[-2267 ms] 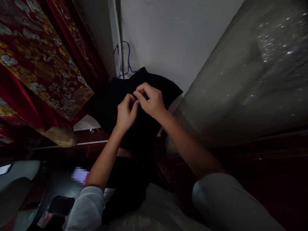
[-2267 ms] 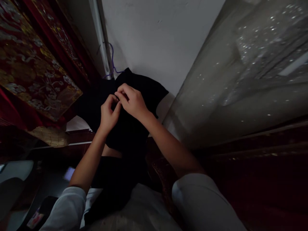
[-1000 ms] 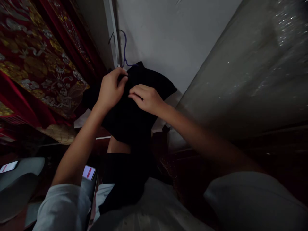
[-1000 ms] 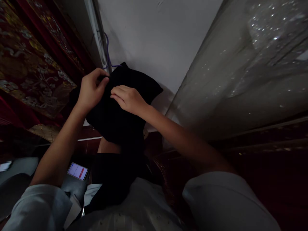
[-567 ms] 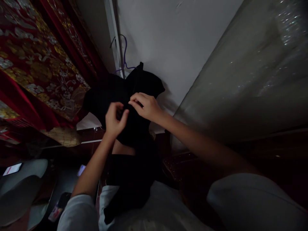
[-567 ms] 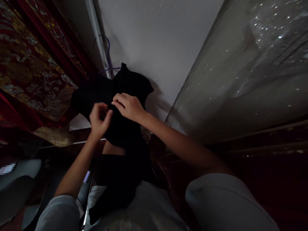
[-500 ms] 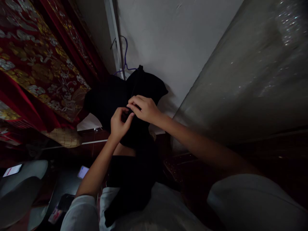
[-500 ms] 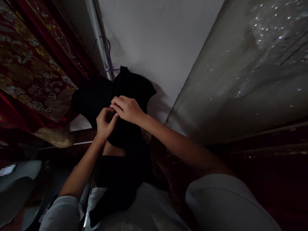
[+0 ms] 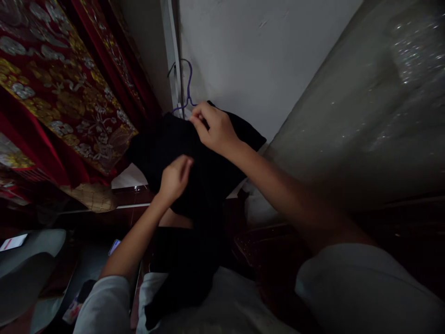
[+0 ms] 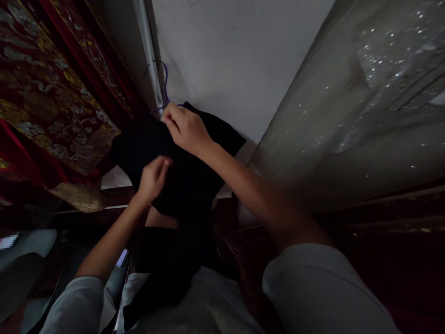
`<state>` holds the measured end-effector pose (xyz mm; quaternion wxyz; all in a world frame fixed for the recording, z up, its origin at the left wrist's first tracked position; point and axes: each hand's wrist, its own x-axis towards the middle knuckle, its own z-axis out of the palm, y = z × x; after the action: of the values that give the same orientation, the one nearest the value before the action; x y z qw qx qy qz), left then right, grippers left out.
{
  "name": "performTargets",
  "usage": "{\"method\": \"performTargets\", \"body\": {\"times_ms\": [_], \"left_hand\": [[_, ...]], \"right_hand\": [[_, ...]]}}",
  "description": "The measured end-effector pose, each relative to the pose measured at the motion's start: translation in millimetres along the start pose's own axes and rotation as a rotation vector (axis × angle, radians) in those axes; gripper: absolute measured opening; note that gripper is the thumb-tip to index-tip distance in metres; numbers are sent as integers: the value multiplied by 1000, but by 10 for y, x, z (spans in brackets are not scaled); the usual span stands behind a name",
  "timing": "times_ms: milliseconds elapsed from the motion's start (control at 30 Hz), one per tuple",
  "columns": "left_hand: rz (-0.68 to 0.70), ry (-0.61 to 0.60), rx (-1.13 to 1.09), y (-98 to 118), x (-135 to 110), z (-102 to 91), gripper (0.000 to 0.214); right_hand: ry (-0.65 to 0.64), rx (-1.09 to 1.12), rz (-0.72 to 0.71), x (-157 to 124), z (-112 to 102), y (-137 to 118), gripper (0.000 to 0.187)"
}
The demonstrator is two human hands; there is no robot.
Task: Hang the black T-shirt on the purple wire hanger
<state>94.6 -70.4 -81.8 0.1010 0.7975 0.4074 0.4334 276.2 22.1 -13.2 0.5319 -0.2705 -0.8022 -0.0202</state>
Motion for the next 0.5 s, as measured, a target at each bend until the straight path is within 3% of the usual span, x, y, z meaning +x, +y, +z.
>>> {"method": "performTargets", "body": {"times_ms": [100, 233, 333, 500], "left_hand": [[26, 186, -64, 139, 472, -273, 34], [85, 72, -9, 288, 960, -367, 29], [97, 27, 20, 321, 1081, -324, 29], [121, -66, 22, 242, 1045, -327, 16]], "right_hand": [[48, 46, 54, -106, -49, -153, 37], [86, 141, 170, -170, -98, -187, 37], [175, 258, 267, -195, -55, -126, 39], [251, 517, 458, -319, 93, -128, 49]]}}
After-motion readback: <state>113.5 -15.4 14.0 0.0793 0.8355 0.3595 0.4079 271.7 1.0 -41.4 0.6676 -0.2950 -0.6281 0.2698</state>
